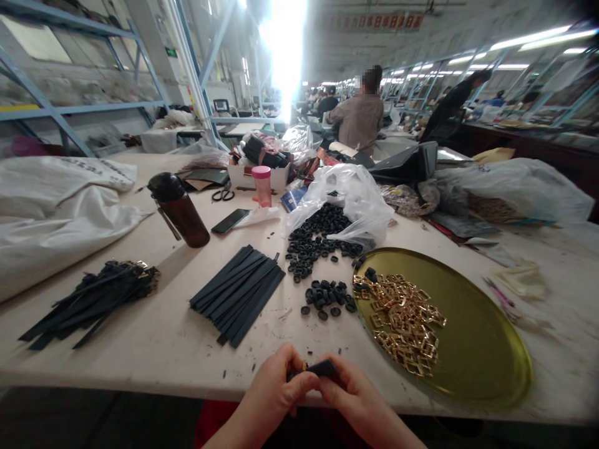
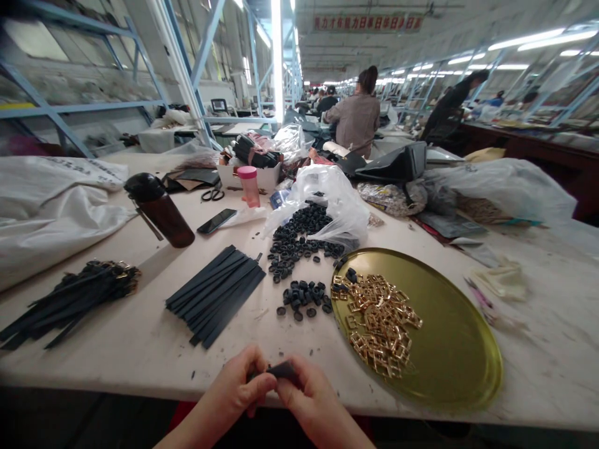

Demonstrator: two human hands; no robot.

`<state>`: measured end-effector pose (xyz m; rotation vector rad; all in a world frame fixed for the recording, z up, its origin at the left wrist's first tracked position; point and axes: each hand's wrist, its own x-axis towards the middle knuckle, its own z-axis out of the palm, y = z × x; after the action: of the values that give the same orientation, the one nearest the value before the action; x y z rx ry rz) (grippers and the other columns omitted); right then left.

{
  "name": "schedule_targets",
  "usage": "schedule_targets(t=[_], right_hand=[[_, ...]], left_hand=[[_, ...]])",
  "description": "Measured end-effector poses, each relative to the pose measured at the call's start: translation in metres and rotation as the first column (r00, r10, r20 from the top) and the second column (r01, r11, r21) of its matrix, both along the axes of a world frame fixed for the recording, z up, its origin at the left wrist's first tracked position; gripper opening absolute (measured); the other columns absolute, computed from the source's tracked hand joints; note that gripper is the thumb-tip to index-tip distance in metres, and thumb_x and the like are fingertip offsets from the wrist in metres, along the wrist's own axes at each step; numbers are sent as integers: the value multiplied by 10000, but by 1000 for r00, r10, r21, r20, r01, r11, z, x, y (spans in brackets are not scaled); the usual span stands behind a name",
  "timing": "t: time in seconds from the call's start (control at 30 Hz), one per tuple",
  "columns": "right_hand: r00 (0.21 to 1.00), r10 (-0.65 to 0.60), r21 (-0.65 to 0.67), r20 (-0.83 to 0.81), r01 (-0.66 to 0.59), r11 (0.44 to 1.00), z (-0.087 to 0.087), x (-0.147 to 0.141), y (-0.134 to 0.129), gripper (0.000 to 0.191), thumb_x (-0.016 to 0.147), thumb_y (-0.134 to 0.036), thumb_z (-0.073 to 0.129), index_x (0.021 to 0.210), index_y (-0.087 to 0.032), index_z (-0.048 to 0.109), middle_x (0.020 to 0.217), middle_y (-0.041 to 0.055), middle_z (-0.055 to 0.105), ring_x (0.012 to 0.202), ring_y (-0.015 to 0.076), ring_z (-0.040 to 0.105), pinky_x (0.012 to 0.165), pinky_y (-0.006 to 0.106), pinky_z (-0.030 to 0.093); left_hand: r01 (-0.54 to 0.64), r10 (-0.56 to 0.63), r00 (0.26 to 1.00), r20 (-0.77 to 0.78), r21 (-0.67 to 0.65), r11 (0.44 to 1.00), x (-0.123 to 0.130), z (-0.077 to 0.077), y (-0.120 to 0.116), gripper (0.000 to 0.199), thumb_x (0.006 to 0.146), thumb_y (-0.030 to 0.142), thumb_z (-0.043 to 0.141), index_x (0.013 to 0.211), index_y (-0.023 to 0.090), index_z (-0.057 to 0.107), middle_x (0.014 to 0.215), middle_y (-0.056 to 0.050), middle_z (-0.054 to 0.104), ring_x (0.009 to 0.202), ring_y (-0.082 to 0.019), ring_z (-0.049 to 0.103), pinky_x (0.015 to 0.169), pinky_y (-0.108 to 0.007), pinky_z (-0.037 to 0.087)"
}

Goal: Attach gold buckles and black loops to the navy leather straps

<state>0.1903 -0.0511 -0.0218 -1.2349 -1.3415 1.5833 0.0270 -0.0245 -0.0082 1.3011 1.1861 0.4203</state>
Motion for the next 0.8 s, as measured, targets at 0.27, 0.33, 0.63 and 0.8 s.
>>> schedule_targets(t=[0.27,0.33,0.63,0.8], right_hand=[[497,-310,409,810,-101,907,-12,41,77,200,840,-192,424,855,-177,622,891,76,590,797,176,563,724,274,408],[382,-291,375,877,-165,912,-16,39,85,205,834,-158,427,804,-174,629,862,80,594,766,180,574,693,270,409],[413,-316,429,854,-216,877,-27,34,60,279,786,-28,406,873,-179,625,849,75,606,751,173,601,681,260,455],[713,-397,661,579,-126,739,-9,31,43,297,812,-87,383,948,-192,625,907,76,613,830,168,595,727,272,489]], left_hand=[[41,-41,999,15,14,999,7,1,3,226,805,340,393,842,148,506,493,73,433,374,-63,346,377,-168,269],[17,-17,1000,13,-17,1000,7,-1,5,225,804,361,386,815,157,478,469,83,407,360,-64,315,357,-169,242],[2,0,1000,-32,57,998,12,-2,9,208,795,356,405,717,170,457,455,89,394,412,-68,335,439,-183,265],[-97,105,991,85,-87,991,15,-1,15,286,792,446,390,759,168,452,400,101,380,329,-55,254,372,-183,164]])
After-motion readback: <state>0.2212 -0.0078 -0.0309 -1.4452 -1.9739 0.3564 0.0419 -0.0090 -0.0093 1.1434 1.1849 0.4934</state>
